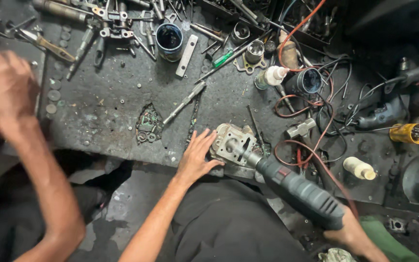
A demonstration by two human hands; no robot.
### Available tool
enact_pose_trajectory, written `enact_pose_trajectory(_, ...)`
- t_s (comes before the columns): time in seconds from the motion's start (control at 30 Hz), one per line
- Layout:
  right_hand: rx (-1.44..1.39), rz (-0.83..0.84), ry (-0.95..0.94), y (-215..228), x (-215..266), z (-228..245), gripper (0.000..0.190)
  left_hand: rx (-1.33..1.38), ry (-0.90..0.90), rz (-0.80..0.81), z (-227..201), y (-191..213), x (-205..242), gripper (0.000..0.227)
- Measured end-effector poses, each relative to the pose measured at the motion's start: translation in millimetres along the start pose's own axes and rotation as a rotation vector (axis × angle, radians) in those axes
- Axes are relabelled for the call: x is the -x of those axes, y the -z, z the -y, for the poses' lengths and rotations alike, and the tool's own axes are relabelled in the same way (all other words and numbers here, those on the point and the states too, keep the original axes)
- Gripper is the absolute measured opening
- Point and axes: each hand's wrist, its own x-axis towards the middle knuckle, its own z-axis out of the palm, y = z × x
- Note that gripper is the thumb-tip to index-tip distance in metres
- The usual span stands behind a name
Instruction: The person cleans a metal engine part with a cloth, then uses a power drill to work on the part's surface. The person handles the part and drill throughout the clip.
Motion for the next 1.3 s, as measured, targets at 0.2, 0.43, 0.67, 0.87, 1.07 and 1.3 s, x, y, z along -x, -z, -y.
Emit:
enact_pose_trajectory(0.2, -0.026, 0.029, -0.09, -9, 1, 33, 0.107, -0.008, 0.005, 0.008, -8, 6, -6, 0.094)
enact_pose_trajectory(0.43, -0.044, -0.009, -0.124, -22, 8, 71, 0.107, 0.013, 0.007, -0.013, -6, 3, -4, 0.089)
enact_pose_trajectory(0.67, 0.149, 0.106, 0.006, -11, 2, 141, 0.107, 0.008, 0.016, -0.017, 1, -6, 3, 0.094)
enact_pose_trajectory(0.87, 0.311, 0.232, -0.03, 49, -71, 184, 0.075, -0.03, -0.013, -0.054, 4, -8, 9, 0.095)
enact_pose_trajectory(1.07, 0.35, 0.313, -0.018, 81, -129, 198, 0.089, -0.039, -0.023, -0.076, 5, -11, 8, 0.096)
enact_pose_trajectory(1.3, 0.465, 0.124, 0.014, 1, -13, 182, 0.099, -0.04, -0.013, -0.068, 6, -11, 7, 0.094)
